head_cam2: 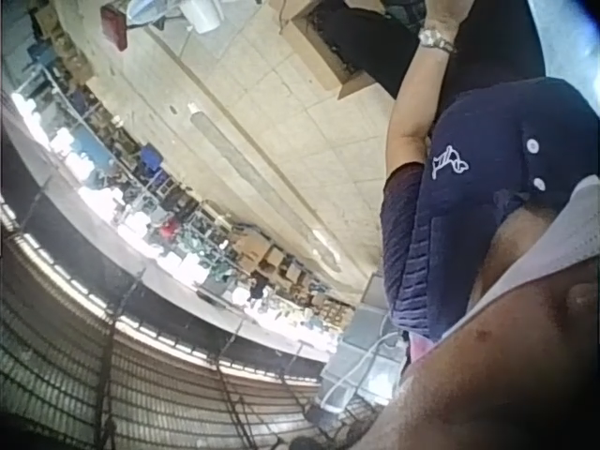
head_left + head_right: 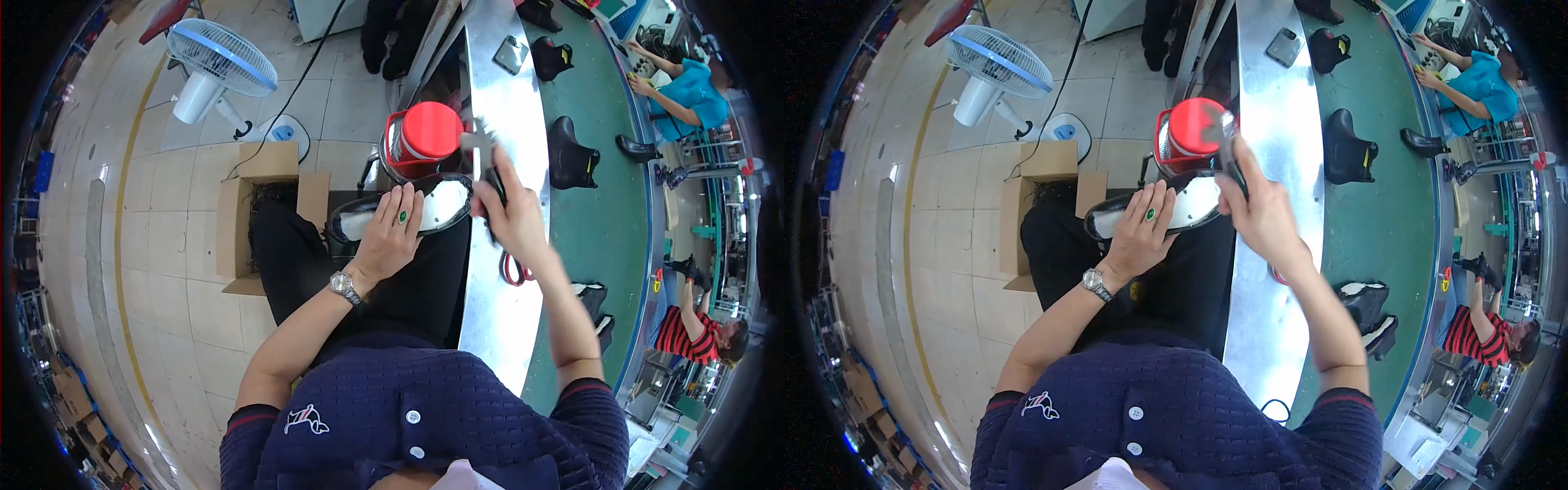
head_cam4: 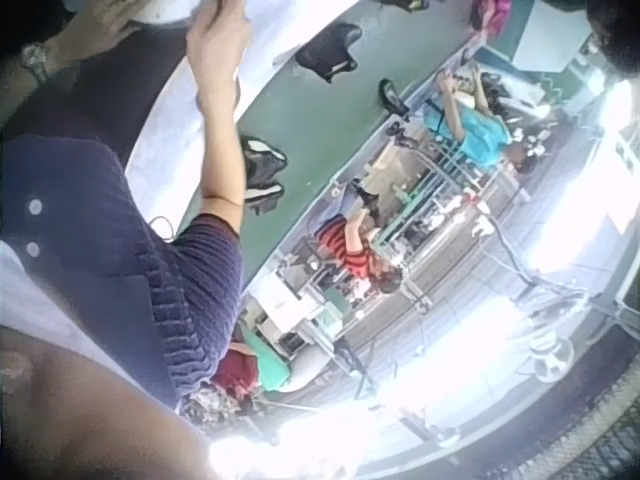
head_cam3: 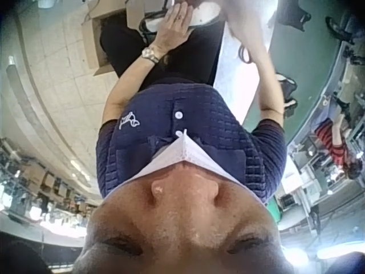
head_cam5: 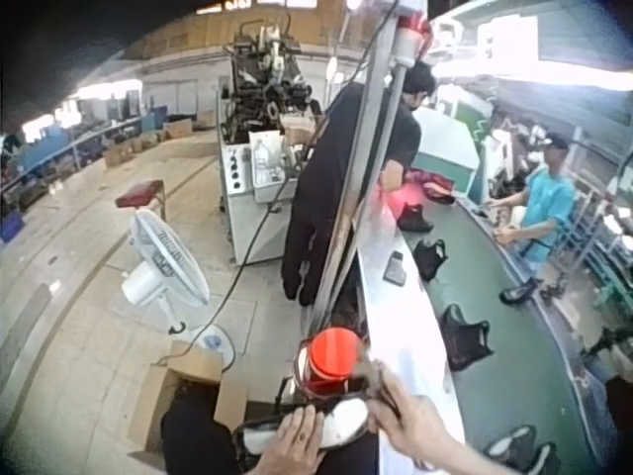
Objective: Applying adhesive and assembling components of a shoe upper.
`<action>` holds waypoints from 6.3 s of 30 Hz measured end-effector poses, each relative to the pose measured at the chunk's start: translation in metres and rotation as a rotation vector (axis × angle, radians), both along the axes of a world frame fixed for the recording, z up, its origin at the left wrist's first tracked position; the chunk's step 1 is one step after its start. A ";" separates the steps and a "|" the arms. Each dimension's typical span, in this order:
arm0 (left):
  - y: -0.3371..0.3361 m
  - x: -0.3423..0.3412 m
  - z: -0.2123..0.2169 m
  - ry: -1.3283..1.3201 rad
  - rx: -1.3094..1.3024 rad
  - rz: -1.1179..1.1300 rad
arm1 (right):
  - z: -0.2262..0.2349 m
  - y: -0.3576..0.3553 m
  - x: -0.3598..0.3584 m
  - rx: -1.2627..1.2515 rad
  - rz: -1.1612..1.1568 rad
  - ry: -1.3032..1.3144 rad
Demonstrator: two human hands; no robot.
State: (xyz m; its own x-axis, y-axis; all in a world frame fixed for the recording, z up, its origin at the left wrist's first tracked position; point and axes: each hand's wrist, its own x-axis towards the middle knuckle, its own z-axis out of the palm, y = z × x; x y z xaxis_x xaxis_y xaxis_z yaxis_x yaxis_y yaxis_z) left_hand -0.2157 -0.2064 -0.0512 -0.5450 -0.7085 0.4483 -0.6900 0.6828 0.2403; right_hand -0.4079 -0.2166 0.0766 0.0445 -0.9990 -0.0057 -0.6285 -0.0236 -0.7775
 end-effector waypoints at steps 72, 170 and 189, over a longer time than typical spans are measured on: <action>-0.004 0.047 0.022 -0.121 0.081 0.248 | -0.054 0.008 0.072 0.003 0.256 0.558; 0.059 0.141 0.001 1.338 1.769 -0.087 | -0.030 0.040 0.125 0.012 0.692 0.294; 0.112 0.105 -0.021 1.846 1.623 0.014 | -0.003 0.086 0.125 0.100 0.942 0.712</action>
